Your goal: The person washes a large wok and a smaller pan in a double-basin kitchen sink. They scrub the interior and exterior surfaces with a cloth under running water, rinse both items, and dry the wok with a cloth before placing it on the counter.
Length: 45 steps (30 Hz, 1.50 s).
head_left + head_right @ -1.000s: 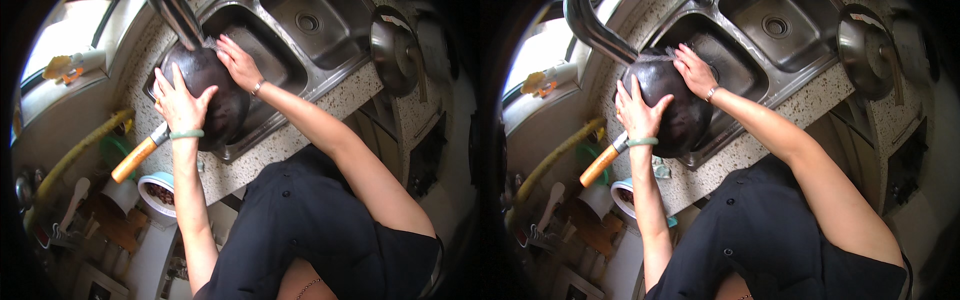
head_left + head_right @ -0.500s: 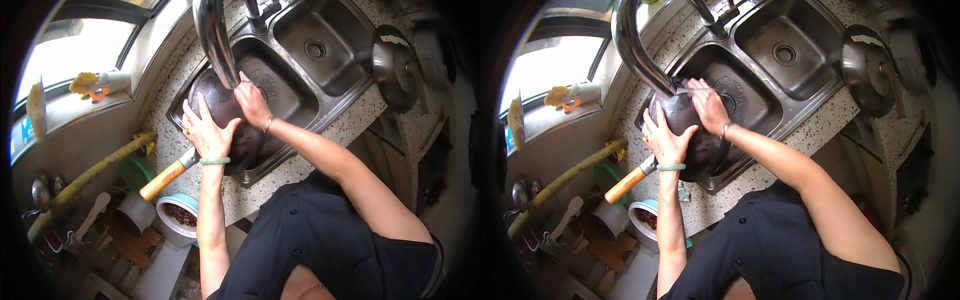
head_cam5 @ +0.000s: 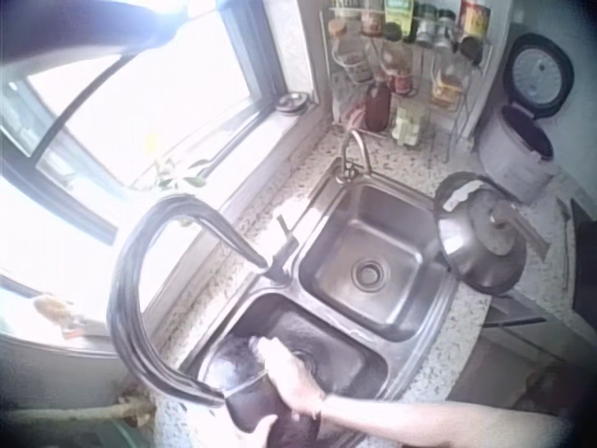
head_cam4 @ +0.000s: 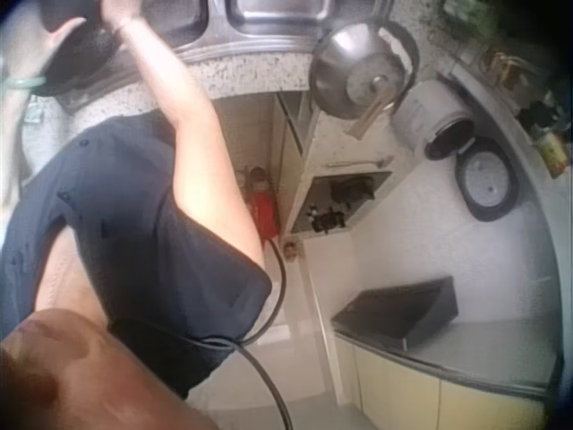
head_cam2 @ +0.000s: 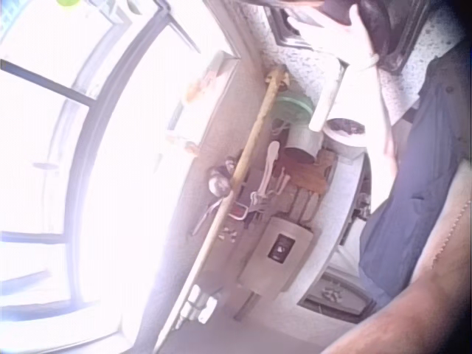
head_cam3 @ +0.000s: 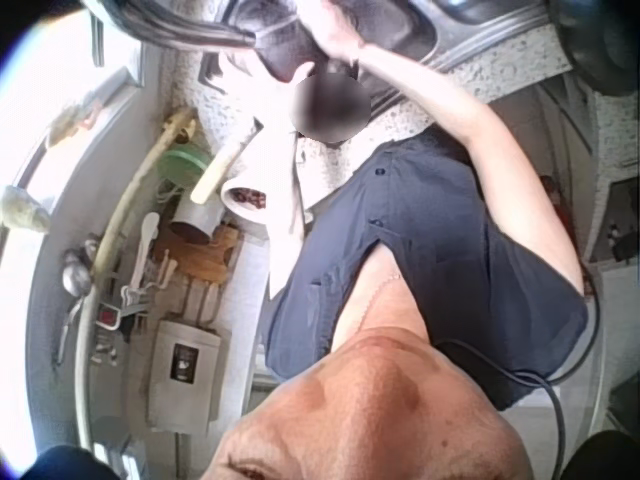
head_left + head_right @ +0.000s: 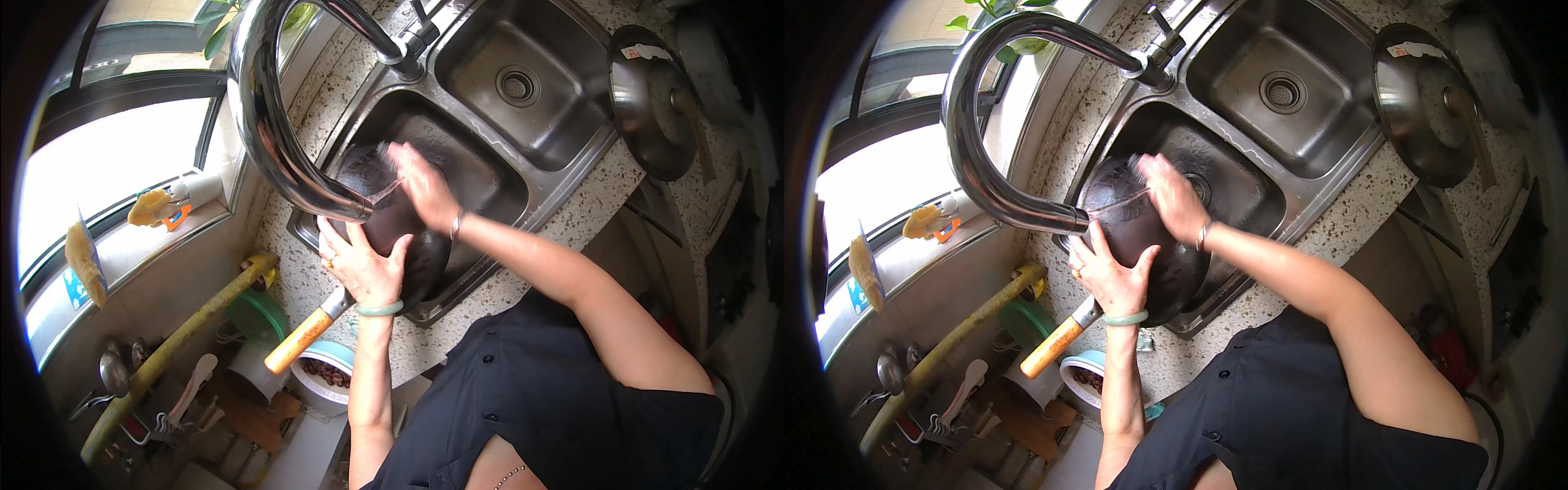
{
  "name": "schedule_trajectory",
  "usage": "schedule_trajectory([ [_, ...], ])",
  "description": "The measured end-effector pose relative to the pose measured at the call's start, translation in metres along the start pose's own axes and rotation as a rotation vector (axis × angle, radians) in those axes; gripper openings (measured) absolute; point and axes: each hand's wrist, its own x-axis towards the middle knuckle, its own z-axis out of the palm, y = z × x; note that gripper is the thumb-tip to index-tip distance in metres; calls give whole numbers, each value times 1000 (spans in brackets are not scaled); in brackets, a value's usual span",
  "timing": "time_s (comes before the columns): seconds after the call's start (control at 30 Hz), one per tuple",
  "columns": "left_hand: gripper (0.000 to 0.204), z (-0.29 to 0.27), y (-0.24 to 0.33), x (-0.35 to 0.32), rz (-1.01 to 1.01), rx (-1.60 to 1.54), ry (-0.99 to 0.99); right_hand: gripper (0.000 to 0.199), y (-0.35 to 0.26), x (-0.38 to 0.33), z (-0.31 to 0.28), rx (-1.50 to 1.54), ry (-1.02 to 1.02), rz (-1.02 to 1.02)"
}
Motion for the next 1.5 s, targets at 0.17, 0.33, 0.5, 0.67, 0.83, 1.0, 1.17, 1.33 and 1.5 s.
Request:
schedule_trajectory([
  [0.17, 102, 0, 22, -4, -25, 21, -28, 46, 59, 21, 0, -8, -82, 283],
  [0.33, 105, 6, 22, -4, -56, 17, -55, 43, -48, -25, -14, -147, -51, 8],
  [0.5, 108, 0, 25, -1, -64, 34, -56, 41, -9, 12, -3, -116, -32, 0],
  [0.67, 109, 1, 27, 1, -43, 57, -26, 43, 33, 55, 6, -18, -154, 285],
  [0.83, 96, 3, 27, -2, 6, 43, -5, 41, -64, 2, -6, -193, -99, -69],
  [1.0, 98, -1, 30, -2, -46, 5, -43, 41, -42, 23, 0, -179, -108, -43],
  [1.17, 107, 3, 26, 0, -15, 74, 6, 43, 14, 66, 13, -150, -163, 229],
  [1.33, 90, 5, 27, -6, -20, -6, -7, 42, -63, 1, -1, -192, -116, -42],
  [1.5, 90, 6, 25, -4, -23, -16, 14, 40, -58, 12, -4, -133, -149, -103],
])
